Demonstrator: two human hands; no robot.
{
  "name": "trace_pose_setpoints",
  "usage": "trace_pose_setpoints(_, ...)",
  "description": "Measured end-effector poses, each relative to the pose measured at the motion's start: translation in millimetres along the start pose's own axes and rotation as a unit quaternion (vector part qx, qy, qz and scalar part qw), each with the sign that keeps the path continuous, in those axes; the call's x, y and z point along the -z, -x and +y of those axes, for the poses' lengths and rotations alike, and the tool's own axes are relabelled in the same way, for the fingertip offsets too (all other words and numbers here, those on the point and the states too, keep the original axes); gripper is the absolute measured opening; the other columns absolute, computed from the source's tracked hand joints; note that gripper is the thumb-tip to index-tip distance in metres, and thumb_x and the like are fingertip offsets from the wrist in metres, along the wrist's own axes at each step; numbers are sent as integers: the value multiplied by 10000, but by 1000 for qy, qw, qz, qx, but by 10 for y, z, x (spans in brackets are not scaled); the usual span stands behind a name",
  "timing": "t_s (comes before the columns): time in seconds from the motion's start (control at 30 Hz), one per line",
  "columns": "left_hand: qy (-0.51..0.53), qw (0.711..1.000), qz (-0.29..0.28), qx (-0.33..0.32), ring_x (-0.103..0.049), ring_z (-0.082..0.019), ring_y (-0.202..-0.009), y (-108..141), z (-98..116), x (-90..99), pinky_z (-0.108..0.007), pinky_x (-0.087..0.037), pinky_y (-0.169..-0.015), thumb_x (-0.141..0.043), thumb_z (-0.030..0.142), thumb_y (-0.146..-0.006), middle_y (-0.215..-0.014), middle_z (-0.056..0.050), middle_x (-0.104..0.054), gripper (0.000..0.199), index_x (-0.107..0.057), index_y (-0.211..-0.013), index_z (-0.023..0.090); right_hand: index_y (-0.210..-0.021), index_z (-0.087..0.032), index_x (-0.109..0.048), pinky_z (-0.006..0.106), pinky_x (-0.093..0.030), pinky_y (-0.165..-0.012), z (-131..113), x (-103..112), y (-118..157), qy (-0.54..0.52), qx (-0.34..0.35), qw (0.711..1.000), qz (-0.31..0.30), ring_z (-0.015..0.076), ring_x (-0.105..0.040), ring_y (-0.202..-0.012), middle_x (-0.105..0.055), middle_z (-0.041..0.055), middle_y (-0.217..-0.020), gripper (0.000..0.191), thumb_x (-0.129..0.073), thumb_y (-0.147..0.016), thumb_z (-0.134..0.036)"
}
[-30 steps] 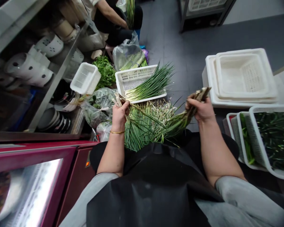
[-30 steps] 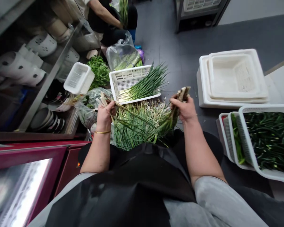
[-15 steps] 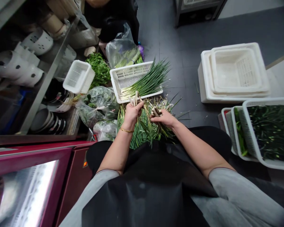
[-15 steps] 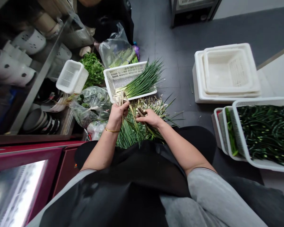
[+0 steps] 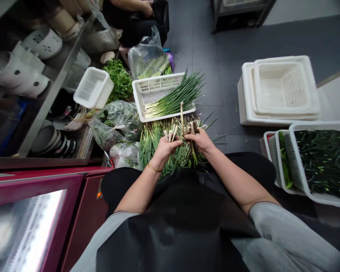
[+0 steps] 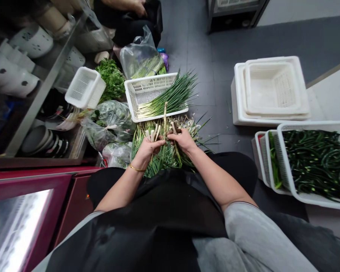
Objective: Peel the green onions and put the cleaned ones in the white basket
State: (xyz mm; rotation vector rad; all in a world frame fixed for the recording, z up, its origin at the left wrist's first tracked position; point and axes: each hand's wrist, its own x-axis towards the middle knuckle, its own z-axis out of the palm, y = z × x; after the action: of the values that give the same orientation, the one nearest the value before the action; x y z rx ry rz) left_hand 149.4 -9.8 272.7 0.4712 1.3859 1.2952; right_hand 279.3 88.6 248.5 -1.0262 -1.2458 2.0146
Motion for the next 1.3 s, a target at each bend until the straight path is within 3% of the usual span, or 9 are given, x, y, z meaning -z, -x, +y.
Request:
trace_pose_setpoints(0.27, -62, 996, -9, -60, -487, -78, -536, -71, 40, 2, -210, -347, -497, -875, 259, -449, -583, 22, -577, 351, -616, -644, 123, -650, -144, -636, 257, -435, -529, -186, -21, 85, 152, 39, 985, -68, 112, -514, -525, -609, -1, -587, 308, -800, -545, -382)
trace_pose_setpoints(0.37, -66, 997, -24, -22, -390, -47, -433, -59, 65, 38, -206, -268, -429, -872, 269, -475, -495, 58, -490, 358, -587, -643, 132, -618, -147, -617, 269, -417, -507, -206, 63, 56, 150, 5, 984, -98, 115, -498, -486, -574, -6, -539, 247, -772, -551, -327)
trace_pose_setpoints(0.47, -37, 997, -57, 38, -311, -37, -347, -44, 123, 73, -213, -170, -373, -866, 301, -495, -438, 81, -422, 384, -601, -717, 133, -627, -150, -614, 271, -406, -499, -216, 144, 32, 121, 3, 991, -62, 114, -489, -480, -564, -9, -546, 224, -761, -545, -298)
trace_pose_setpoints(0.57, -6, 995, -72, 64, -335, -43, -333, -49, 171, 67, -207, -170, -360, -864, 304, -479, -431, 76, -429, 415, -614, -754, 120, -653, -154, -617, 265, -400, -498, -244, 152, 62, 102, 20, 994, -36, 107, -475, -480, -559, -14, -553, 263, -774, -568, -348)
trace_pose_setpoints(0.77, -8, 1000, -3, 13, -352, -36, -338, -82, 153, -5, -204, -202, -351, -862, 341, -471, -454, 56, -477, 409, -608, -701, 116, -640, -147, -620, 251, -380, -500, -238, 29, 160, 182, 24, 981, -68, 101, -470, -491, -546, -24, -535, 302, -787, -568, -388)
trace_pose_setpoints(0.87, -20, 1000, -7, -1, -351, -38, -329, -85, 133, 2, -212, -212, -346, -835, 339, -503, -466, 40, -508, 365, -604, -679, 118, -622, -146, -604, 252, -387, -500, -237, 42, 147, 150, 9, 985, -82, 100, -474, -485, -543, -25, -532, 295, -780, -560, -375)
trace_pose_setpoints(1.0, -23, 1000, -7, -2, -335, -53, -314, -95, 120, 38, -215, -202, -346, -791, 293, -537, -399, 71, -426, 282, -594, -667, 138, -622, -145, -607, 258, -388, -490, -259, 107, 121, 117, -23, 985, -124, 102, -467, -472, -543, -17, -538, 309, -791, -557, -384)
trace_pose_setpoints(1.2, -79, 995, -11, -59, -362, -55, -394, -46, 109, 6, -211, -241, -401, -783, 255, -561, -454, 55, -462, 223, -608, -640, 142, -664, -149, -622, 254, -390, -514, -177, 111, 83, 138, 38, 989, -31, 106, -467, -523, -550, -15, -579, 334, -808, -574, -411)
trace_pose_setpoints(1.3, -95, 991, -14, -98, -420, -72, -480, -7, 116, -32, -211, -300, -459, -794, 256, -584, -509, 35, -512, 205, -652, -672, 138, -706, -145, -653, 269, -425, -535, -153, 92, 87, 121, 47, 991, -19, 121, -502, -541, -586, -1, -604, 362, -810, -567, -440)
